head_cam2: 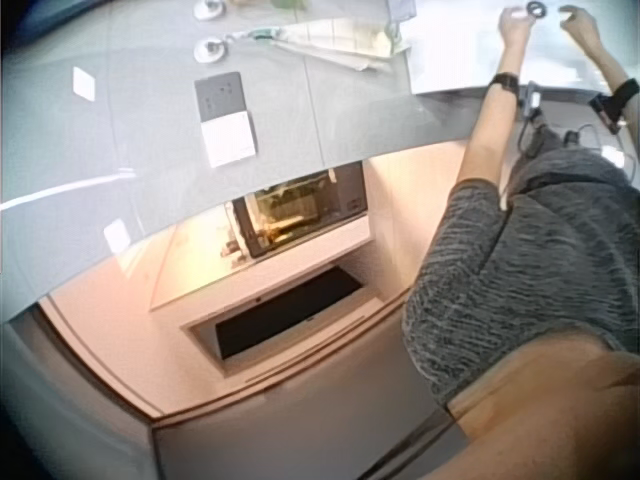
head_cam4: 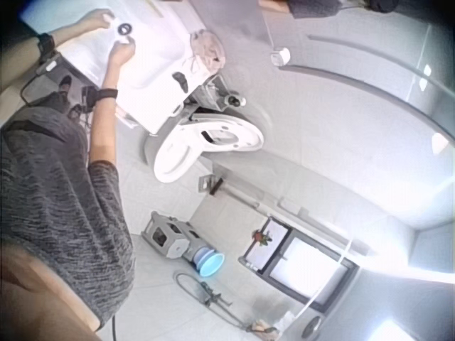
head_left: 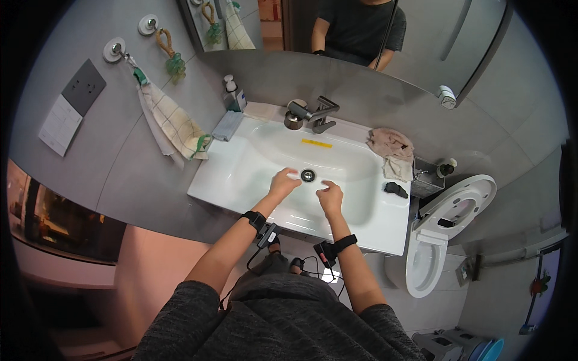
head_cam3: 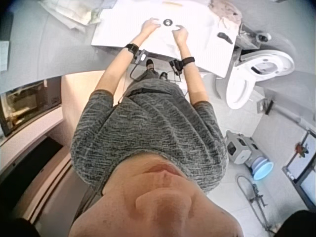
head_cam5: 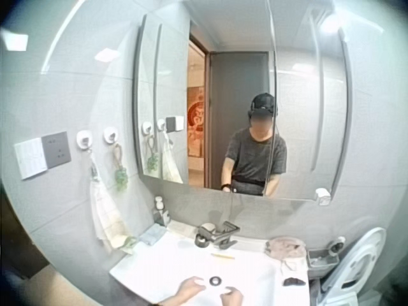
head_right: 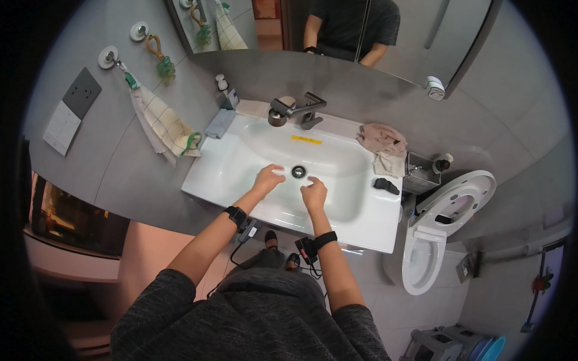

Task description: The person carries a bottle into the bathroom, waters a small plant, then cleans a faucet and a toilet bowl before drying their hands on a towel.

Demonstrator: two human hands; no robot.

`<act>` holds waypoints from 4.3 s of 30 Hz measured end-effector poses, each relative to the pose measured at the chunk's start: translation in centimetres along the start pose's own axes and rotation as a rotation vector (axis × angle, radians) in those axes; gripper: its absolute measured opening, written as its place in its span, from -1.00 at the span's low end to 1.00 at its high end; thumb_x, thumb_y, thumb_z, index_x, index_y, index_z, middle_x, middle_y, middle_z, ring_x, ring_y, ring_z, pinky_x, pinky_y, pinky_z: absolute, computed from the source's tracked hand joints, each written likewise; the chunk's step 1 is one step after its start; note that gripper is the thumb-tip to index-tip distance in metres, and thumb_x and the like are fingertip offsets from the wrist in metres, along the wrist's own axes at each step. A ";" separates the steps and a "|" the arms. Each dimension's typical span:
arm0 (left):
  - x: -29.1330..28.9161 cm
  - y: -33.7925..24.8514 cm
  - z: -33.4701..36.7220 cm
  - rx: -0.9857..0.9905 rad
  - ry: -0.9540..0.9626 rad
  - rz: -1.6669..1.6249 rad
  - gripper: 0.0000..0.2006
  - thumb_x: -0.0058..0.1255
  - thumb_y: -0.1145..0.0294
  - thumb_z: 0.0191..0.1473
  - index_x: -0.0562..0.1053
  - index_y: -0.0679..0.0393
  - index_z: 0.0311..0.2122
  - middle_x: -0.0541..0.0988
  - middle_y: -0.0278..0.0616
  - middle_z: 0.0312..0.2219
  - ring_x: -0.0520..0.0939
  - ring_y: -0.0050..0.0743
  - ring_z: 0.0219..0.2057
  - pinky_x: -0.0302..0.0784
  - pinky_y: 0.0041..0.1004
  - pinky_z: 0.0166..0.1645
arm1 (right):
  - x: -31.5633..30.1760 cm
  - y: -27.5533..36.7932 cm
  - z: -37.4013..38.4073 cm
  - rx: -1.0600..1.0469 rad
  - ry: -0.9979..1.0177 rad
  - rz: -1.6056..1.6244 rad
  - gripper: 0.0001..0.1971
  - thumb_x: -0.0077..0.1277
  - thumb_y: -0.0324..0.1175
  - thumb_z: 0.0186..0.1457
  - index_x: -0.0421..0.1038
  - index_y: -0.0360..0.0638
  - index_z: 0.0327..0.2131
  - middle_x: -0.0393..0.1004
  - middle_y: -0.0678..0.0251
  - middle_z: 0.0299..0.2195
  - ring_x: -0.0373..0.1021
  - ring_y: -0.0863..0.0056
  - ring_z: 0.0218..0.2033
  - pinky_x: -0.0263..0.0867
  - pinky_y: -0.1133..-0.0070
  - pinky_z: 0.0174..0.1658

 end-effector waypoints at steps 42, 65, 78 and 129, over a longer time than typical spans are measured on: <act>-25.2 1.0 -9.4 0.208 -0.336 -1.121 -0.48 -0.13 0.28 0.19 0.05 0.06 0.22 0.27 -0.20 0.09 0.36 -0.41 0.06 0.33 -0.44 0.08 | 12.9 32.5 -10.7 -0.776 1.002 0.720 -0.86 -0.05 -0.46 -0.03 0.45 -0.27 -0.37 0.23 0.33 -0.15 0.17 0.49 0.00 0.01 0.59 0.11; -24.7 -4.1 -11.4 0.328 -0.466 -1.047 -0.63 0.00 0.30 0.09 0.35 0.23 -0.01 0.50 -0.24 -0.20 0.52 -0.49 -0.20 0.46 -0.49 -0.12 | 17.0 31.7 -13.4 -0.330 0.800 1.224 -0.53 -0.37 -0.16 0.31 0.04 -0.19 0.20 0.11 0.30 0.17 0.06 0.51 0.17 -0.05 0.60 0.20; -25.5 -2.9 -10.7 0.242 -0.579 -1.012 -0.69 -0.09 0.34 0.16 0.39 0.31 -0.05 0.51 -0.21 -0.20 0.51 -0.51 -0.22 0.43 -0.50 -0.12 | 18.3 30.2 -14.6 -0.239 0.658 1.053 -0.53 -0.21 -0.20 0.26 0.08 -0.23 0.15 0.20 0.27 0.08 0.20 0.48 0.05 0.16 0.57 0.08; -24.6 -5.9 -18.0 0.710 -0.816 -0.728 -0.75 -0.41 0.42 0.27 0.34 0.28 -0.13 0.45 -0.08 -0.15 0.44 -0.37 -0.08 0.25 -0.36 0.12 | 17.5 27.1 -14.1 -0.014 1.156 1.381 -0.57 -0.34 -0.28 0.28 0.06 -0.16 0.18 0.19 0.31 0.14 0.19 0.47 0.11 0.17 0.55 0.14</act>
Point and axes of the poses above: each hand's wrist, its own z-axis towards the middle knuckle, its own x-axis out of the palm, y = z × x, the point moved 2 cm from there along z, towards the middle knuckle
